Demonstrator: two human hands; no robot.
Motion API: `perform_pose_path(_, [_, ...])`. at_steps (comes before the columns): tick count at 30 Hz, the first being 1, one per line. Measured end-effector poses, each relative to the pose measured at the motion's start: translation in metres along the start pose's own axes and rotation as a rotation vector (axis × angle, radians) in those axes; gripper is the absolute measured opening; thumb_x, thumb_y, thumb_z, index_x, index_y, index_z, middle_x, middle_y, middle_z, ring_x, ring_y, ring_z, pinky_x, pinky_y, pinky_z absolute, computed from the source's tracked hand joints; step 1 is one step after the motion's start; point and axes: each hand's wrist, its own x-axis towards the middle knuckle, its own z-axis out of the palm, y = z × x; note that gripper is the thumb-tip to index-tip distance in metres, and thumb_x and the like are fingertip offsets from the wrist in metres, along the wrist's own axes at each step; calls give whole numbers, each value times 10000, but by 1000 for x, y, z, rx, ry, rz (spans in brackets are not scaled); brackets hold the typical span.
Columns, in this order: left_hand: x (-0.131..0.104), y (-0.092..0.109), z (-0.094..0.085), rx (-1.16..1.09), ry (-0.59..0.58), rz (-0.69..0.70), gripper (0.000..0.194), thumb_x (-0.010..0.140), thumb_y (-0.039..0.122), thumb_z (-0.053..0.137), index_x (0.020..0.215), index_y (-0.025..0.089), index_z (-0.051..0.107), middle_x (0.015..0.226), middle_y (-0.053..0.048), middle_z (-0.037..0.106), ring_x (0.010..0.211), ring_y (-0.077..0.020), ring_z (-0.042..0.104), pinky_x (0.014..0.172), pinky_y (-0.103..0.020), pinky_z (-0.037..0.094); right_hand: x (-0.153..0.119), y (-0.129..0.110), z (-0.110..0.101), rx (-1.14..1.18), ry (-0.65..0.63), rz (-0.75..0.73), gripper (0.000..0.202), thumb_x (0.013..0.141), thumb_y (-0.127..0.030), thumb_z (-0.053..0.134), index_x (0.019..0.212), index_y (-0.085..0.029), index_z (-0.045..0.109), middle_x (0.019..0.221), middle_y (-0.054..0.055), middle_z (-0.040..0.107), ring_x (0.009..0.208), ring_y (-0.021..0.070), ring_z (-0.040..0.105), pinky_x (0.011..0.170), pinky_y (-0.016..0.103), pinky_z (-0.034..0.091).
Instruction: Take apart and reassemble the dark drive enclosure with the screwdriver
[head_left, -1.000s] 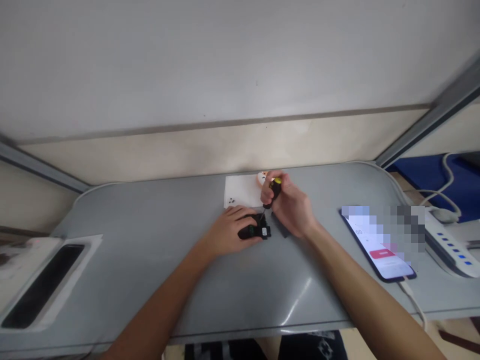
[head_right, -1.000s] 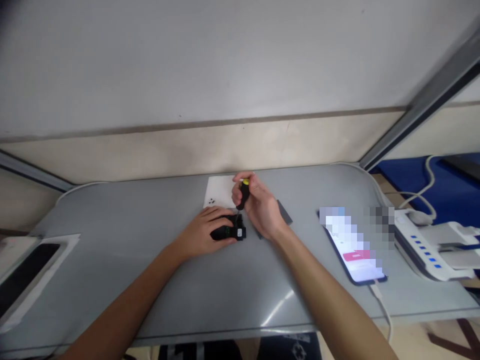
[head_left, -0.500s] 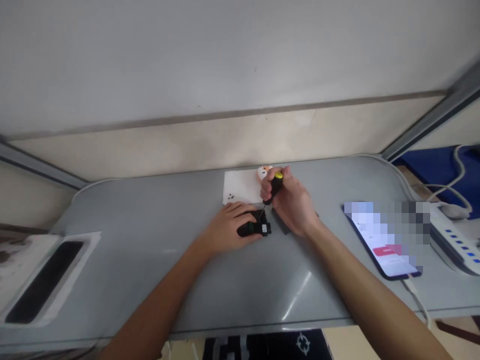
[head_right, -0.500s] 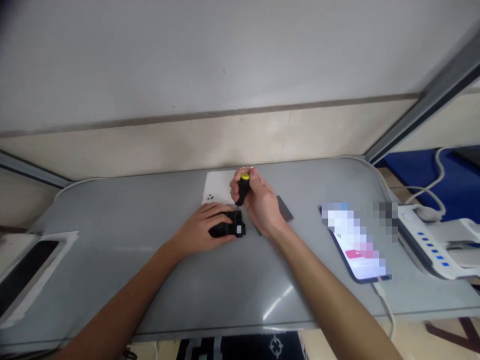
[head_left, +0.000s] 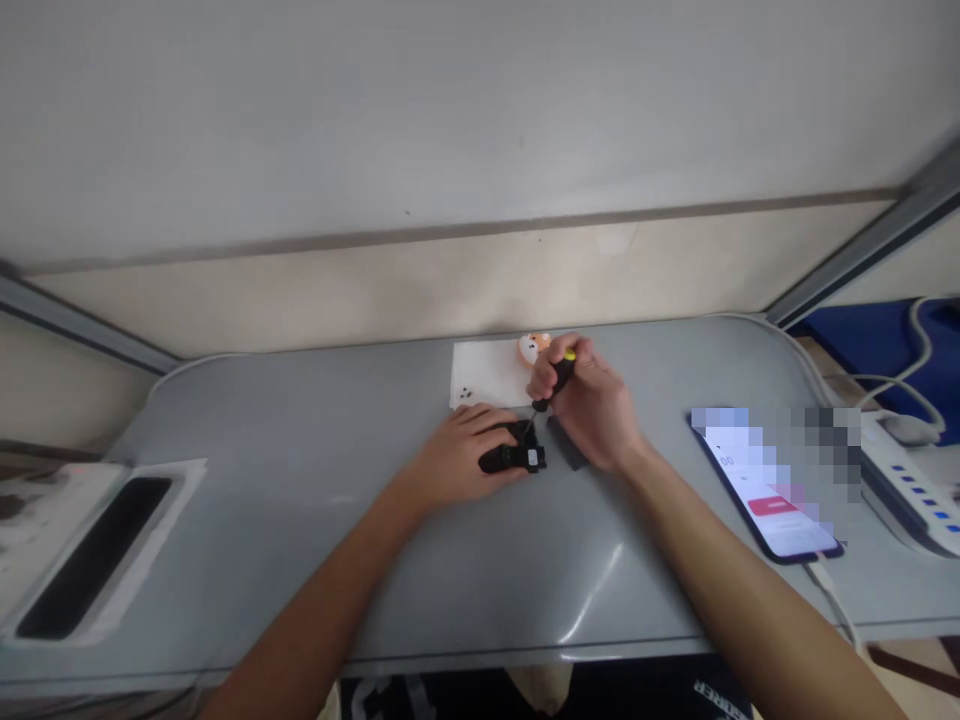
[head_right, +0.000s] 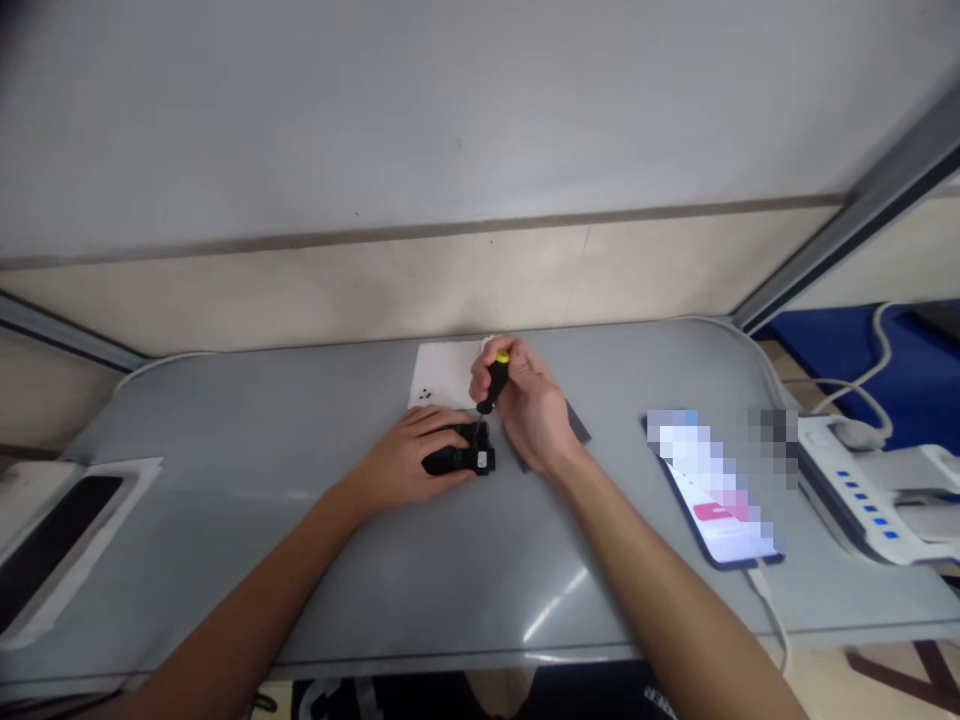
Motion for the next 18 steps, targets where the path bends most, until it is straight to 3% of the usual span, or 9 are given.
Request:
perform_pose_path(3, [1,1,-1,0,1,7,189,913,421,754,951,242,709,1270,-41,729,1159,-239,665,1058,-430,474,-2,1,4,54,26,-10,295,1013,-543,505,919,-271,572,744,2,417,647,173,403,659,324,435])
perform_pose_path(6, [1,1,-1,5,10,21,191,918,416,752,945,233,703,1262,-43,731,1151,-236,667,1053,-427,476,-3,0,6,78,17,-11,255,978,-503,603,892,-271,541,711,-17,379,621,161,361,623,303,399])
perform_pose_path(9, [1,1,0,6,4,15,194,929,424,739,955,235,705,1276,-47,725,1164,-241,662,1062,-433,473,-2,-4,3,41,-12,-13,255,941,-440,671,837,-263,518,760,3,469,690,173,444,679,315,429])
perform_pose_path(13, [0,-1,1,0,-8,-5,195,916,424,750,970,241,708,1294,-44,719,1192,-245,652,1074,-440,468,1,-8,-3,-98,-35,-32,250,971,-461,621,847,-245,598,902,54,572,817,204,531,771,356,469])
perform_pose_path(18, [-1,-2,1,-4,-5,-17,208,902,430,766,946,238,701,1279,-51,724,1174,-249,656,1053,-444,477,1,0,1,38,-52,-1,317,1002,-548,529,897,-256,595,730,9,450,679,185,449,685,336,450])
